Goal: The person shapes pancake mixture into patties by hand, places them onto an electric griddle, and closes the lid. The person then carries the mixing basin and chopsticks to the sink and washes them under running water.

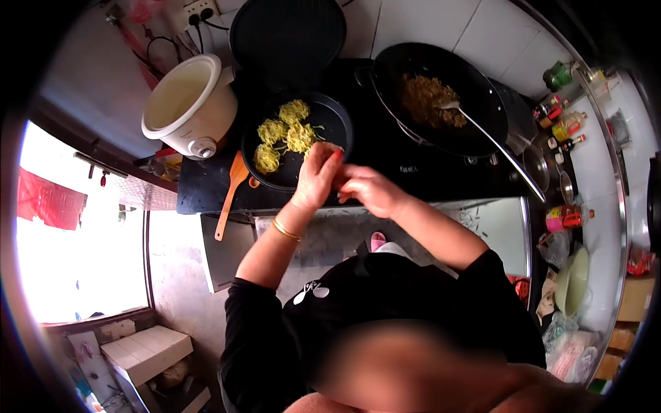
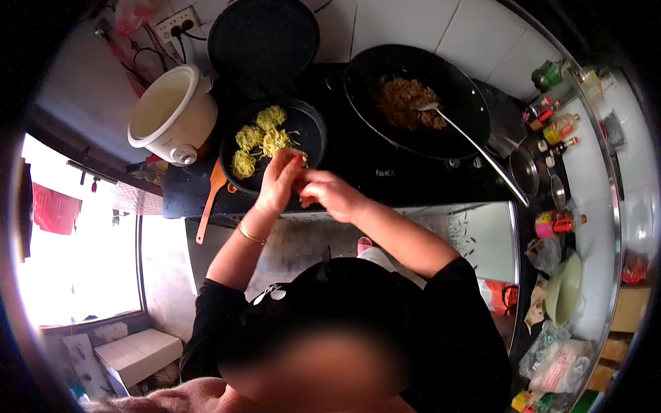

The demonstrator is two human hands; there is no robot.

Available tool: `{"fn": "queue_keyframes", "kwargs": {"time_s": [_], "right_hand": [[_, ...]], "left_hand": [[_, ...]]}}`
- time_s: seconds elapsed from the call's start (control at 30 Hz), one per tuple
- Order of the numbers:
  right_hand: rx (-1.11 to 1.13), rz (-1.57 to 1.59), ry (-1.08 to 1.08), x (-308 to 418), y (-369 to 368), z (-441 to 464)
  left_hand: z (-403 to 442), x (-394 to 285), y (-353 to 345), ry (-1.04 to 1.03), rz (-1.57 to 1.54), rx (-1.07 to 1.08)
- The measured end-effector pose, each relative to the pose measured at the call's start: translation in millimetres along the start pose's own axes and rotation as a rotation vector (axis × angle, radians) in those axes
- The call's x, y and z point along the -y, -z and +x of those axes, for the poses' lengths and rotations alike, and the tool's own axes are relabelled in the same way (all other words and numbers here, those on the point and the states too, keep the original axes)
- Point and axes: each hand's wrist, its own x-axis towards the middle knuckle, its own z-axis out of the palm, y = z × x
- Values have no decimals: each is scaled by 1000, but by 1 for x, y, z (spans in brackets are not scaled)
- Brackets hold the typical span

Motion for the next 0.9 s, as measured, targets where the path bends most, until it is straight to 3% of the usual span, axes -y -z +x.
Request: {"fn": "queue_keyframes", "kwargs": {"time_s": [0.07, 0.13, 0.23, 0.33, 0.47, 0.6, 0.67, 0.7, 0.77, 0.9], "right_hand": [[62, -172, -42, 1, -13, 11], [166, -252, -92, 16, -23, 26], [294, -386, -116, 51, -31, 36], [402, -622, 70, 96, -19, 58], [207, -777, 361, 197, 5, 115], [-148, -835, 439, 288, 56, 210], [-332, -760, 432, 318, 72, 253], [-387, -813, 386, 331, 85, 280], [-499, -920, 289, 344, 109, 327], [-525, -867, 209, 346, 110, 361]], "left_hand": [[2, 16, -3, 0, -50, -235], [9, 12, 15, 186, -201, -367], [14, 3, 35, 231, -194, -429], [12, -19, 50, 306, -327, -480], [0, -29, 61, 248, -394, -513], [-27, -49, 68, 339, -575, -692], [-47, -54, 75, 303, -578, -735], [-55, -59, 75, 298, -535, -847], [-82, -54, 89, 262, -567, -852], [-117, -67, 93, 241, -527, -961]]}}
